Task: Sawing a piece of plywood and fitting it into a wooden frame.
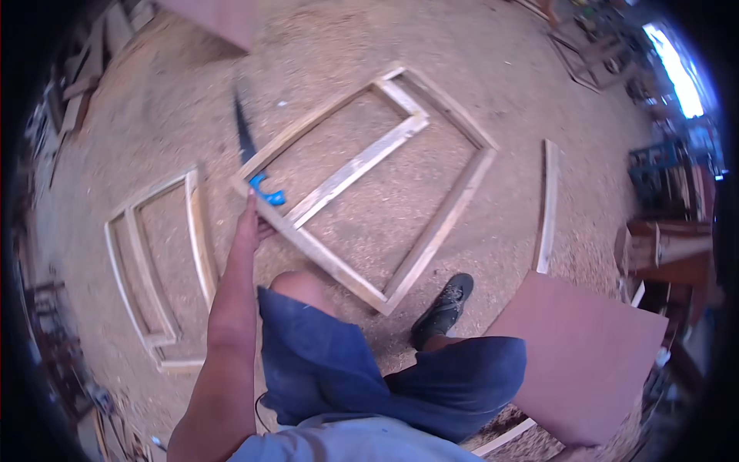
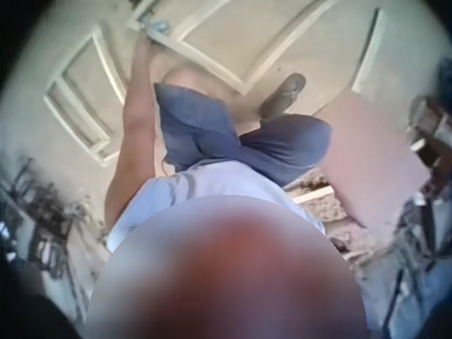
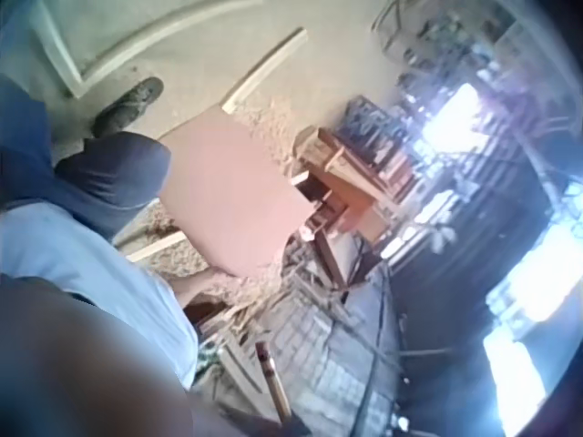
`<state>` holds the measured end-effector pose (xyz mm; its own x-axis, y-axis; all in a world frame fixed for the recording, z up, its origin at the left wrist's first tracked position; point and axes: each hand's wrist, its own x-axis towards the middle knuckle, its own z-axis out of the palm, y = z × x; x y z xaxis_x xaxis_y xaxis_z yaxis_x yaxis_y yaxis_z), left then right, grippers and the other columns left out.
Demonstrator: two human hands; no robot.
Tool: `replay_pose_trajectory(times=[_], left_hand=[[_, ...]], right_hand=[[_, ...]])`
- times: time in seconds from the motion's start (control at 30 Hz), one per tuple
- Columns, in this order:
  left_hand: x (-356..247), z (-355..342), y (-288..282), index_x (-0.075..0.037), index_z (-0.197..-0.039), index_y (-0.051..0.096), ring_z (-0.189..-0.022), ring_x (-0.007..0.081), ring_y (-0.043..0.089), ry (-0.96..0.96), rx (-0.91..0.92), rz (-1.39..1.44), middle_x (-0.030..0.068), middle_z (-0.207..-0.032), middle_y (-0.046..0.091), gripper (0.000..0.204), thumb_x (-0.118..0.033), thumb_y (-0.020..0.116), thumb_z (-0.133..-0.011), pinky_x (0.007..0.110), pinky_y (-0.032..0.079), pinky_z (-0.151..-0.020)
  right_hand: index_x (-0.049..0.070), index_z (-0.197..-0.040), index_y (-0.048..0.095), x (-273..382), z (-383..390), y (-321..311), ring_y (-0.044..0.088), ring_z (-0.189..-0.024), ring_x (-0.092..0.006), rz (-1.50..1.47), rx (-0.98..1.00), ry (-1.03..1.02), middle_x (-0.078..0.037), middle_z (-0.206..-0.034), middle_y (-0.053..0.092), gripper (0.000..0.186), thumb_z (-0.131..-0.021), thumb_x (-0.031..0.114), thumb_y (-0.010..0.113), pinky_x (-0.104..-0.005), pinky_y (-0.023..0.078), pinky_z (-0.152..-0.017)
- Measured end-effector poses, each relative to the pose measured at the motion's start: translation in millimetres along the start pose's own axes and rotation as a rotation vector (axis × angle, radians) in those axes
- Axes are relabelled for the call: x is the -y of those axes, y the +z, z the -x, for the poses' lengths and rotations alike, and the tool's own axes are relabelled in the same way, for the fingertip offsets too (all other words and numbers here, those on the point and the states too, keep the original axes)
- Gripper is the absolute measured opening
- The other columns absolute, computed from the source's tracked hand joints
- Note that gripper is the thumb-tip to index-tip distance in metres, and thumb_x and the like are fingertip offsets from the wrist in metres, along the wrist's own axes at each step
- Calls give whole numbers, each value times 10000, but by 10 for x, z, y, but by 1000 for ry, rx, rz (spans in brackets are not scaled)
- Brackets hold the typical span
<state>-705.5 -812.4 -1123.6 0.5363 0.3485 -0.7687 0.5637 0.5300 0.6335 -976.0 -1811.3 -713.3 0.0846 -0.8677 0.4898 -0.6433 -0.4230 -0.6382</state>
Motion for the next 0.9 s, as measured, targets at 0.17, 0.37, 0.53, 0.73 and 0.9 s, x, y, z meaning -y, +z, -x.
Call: replay_pose_trajectory(times=[0.17, 0.37, 0.53, 0.73, 0.9], left_hand=[[-26, -546, -162, -124, -1541, 495, -1346, 419, 557, -184, -26, 159, 176, -1488, 545, 939, -709, 786, -866, 700, 462, -1112], [-212, -549, -108, -139, -1356, 597, -1055, 341, 647, -148, -62, 328, 128, -1204, 642, 621, -507, 826, -911, 579, 548, -1006], [-589, 227, 617, -153, -1274, 618, -784, 206, 608, 211, -81, 322, 48, -955, 565, 586, -511, 874, -887, 340, 585, -789], [-2329, 1348, 1554, -34, -1566, 494, -1310, 297, 620, 756, 110, 126, 139, -1467, 605, 866, -567, 789, -951, 458, 505, -1150], [-3288, 1909, 2473, -68, -1482, 581, -1308, 311, 633, 608, 144, 468, 134, -1447, 651, 647, -501, 715, -1021, 479, 495, -1172]], right_hand=[[7, -1488, 548, -958, 394, -196, 667, -1181, -344, 27, -55, 340, -212, -1414, 617, 538, -1031, 257, 683, -480, 595, -990], [-54, -1170, 669, -2167, 416, -315, 728, -979, -304, -438, -254, 480, -195, -1200, 714, 314, -924, 125, 744, -458, 647, -745], [-28, -1336, 625, -2362, -341, -731, 709, -1082, -338, -492, -254, 393, -206, -1309, 682, 476, -1003, 297, 727, -471, 641, -864], [33, -1652, 393, -2143, -141, -184, 469, -1492, -341, -884, 69, 708, -172, -1676, 437, 857, -1075, 645, 556, -524, 421, -1226], [37, -1682, 332, -1684, -204, -108, 425, -1540, -345, -959, -8, 728, -164, -1715, 393, 880, -1085, 655, 523, -521, 356, -1287]])
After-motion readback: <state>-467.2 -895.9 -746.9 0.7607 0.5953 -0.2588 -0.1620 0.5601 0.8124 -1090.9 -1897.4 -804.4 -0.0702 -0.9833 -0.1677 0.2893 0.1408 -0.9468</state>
